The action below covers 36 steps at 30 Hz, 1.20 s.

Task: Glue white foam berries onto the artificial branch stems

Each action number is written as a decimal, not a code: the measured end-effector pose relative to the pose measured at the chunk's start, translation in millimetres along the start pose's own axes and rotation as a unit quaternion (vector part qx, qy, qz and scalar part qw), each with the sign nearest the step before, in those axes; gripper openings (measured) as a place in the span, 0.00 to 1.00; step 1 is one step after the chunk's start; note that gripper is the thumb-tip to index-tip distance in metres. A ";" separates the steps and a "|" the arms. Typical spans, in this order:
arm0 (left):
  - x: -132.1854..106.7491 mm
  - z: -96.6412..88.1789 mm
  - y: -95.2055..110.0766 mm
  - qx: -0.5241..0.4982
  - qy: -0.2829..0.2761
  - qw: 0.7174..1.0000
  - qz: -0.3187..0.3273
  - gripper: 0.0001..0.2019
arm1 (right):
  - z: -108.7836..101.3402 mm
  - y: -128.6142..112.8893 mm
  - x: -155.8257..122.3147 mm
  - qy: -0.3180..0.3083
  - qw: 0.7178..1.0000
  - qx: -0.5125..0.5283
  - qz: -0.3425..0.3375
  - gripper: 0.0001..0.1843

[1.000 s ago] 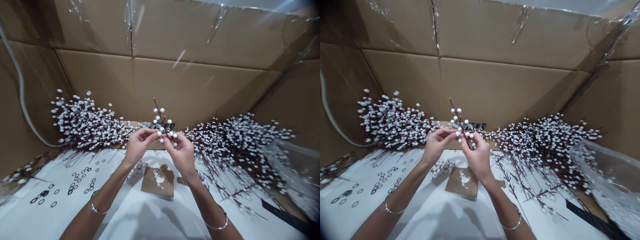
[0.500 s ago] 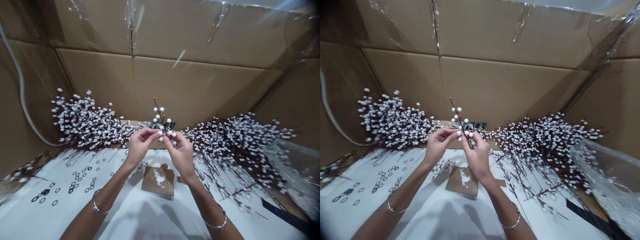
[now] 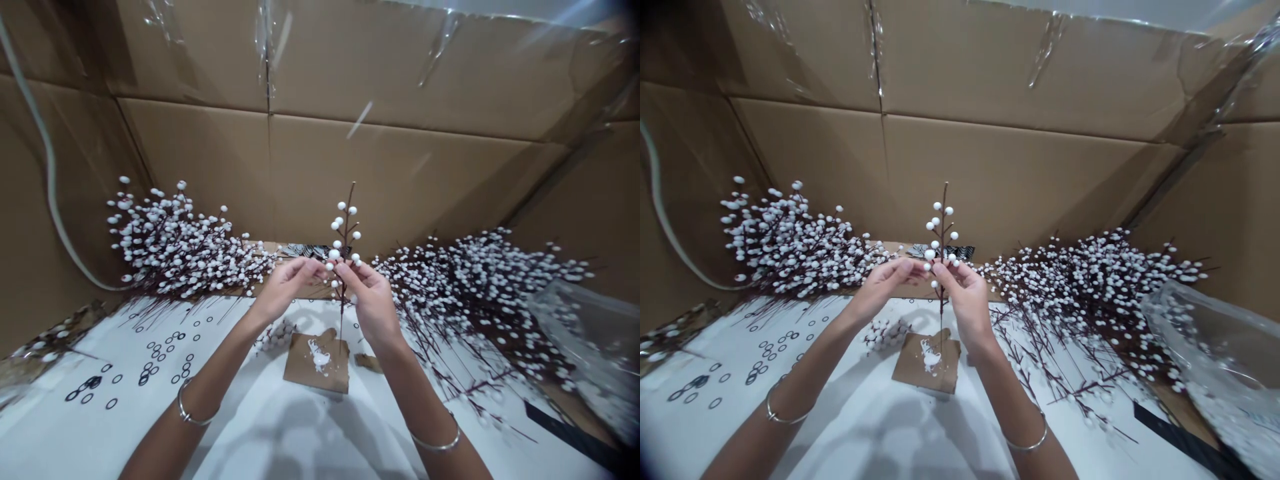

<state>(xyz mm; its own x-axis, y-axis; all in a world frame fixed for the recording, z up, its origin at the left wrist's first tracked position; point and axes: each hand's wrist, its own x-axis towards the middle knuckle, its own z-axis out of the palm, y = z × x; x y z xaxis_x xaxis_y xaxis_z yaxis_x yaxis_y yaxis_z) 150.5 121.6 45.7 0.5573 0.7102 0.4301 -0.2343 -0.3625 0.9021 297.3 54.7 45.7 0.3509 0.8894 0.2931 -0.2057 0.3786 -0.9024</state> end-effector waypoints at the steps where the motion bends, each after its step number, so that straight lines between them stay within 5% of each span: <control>1: -1.2 -0.1 1.3 0.015 -0.044 0.999 -0.012 0.20 | -0.2 -0.3 1.4 0.003 1.000 0.026 0.015 0.12; 4: -5.6 3.3 4.6 0.048 -0.169 0.983 -0.052 0.16 | -0.4 -2.2 3.5 -0.006 0.995 0.078 0.068 0.12; 8: -9.6 11.0 5.9 0.058 -0.232 0.968 -0.080 0.12 | 1.0 -7.8 0.7 -0.014 0.987 0.104 0.118 0.15; 15: -9.0 12.9 5.8 0.011 -0.139 0.985 -0.097 0.09 | -11.4 -16.8 4.6 -0.061 0.994 0.056 0.067 0.16; 21: -8.0 10.8 -4.0 0.107 -0.048 0.990 -0.080 0.07 | -24.9 -22.9 13.1 0.040 0.995 0.039 -0.083 0.14; 25: -9.5 16.7 -14.6 0.129 -0.044 0.987 -0.084 0.08 | -18.6 -23.8 8.9 0.052 0.986 0.019 -0.154 0.11; 30: -10.5 22.5 -17.1 0.144 -0.071 0.984 -0.077 0.10 | -16.6 -19.0 10.5 0.099 0.988 0.042 -0.114 0.10; 34: -5.9 -3.2 -9.1 0.217 -0.149 0.964 -0.045 0.11 | -20.1 -20.5 11.5 0.106 0.987 0.057 -0.103 0.08; 36: -2.0 -27.7 -10.5 0.315 -0.141 0.936 -0.074 0.14 | -21.0 -21.6 10.7 0.101 0.988 0.042 -0.114 0.07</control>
<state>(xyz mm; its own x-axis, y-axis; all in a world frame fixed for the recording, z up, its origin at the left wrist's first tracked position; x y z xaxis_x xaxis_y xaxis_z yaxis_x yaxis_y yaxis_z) 129.7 140.7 36.3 0.7550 0.6261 0.1950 0.3294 -0.6193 0.7127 324.7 50.6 61.6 0.5695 0.7131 0.4089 -0.1725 0.5900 -0.7887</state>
